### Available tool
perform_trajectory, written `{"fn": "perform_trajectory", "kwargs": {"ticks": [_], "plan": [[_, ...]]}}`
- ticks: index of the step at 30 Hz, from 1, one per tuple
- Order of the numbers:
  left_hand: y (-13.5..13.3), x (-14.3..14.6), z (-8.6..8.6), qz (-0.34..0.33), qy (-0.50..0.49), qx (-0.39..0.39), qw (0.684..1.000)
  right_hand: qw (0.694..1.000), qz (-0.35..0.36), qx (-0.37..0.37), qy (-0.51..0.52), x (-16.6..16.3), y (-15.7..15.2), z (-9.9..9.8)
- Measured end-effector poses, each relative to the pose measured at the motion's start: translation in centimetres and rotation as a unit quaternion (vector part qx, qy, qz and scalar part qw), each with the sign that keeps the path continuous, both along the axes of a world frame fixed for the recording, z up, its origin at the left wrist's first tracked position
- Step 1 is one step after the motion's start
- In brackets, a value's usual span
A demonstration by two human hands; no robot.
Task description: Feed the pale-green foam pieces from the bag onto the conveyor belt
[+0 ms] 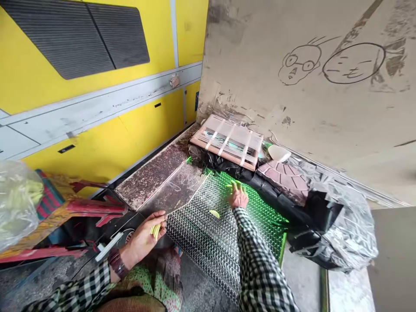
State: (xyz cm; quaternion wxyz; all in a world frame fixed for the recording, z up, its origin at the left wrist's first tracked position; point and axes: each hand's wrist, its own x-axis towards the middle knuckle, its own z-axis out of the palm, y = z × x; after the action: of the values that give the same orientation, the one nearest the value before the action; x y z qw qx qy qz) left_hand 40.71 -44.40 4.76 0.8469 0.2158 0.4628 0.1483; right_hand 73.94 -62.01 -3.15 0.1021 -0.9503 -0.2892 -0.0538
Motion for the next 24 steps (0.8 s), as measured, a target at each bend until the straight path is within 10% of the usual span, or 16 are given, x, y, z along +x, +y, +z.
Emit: {"fn": "perform_trajectory", "kwargs": {"ticks": [7, 14, 19, 24], "plan": [[2.1, -2.1, 0.6, 0.050, 0.008, -0.003, 0.999, 1.000, 0.010, -0.024, -0.004, 2.2, -3.5, -0.5], [1.7, 0.0, 0.4, 0.024, -0.014, -0.027, 0.999, 0.982, -0.055, 0.166, 0.071, -6.9, -3.6, 3.2], [-0.9, 3.4, -0.2, -0.046, -0.036, -0.016, 0.998, 0.789, 0.021, 0.355, 0.501, -20.0, 1.0, 6.2], [-2.8, 5.4, -0.3, -0.091, -0.081, -0.006, 0.993, 0.693, -0.081, 0.482, 0.531, -24.9, 3.3, 5.5]]}}
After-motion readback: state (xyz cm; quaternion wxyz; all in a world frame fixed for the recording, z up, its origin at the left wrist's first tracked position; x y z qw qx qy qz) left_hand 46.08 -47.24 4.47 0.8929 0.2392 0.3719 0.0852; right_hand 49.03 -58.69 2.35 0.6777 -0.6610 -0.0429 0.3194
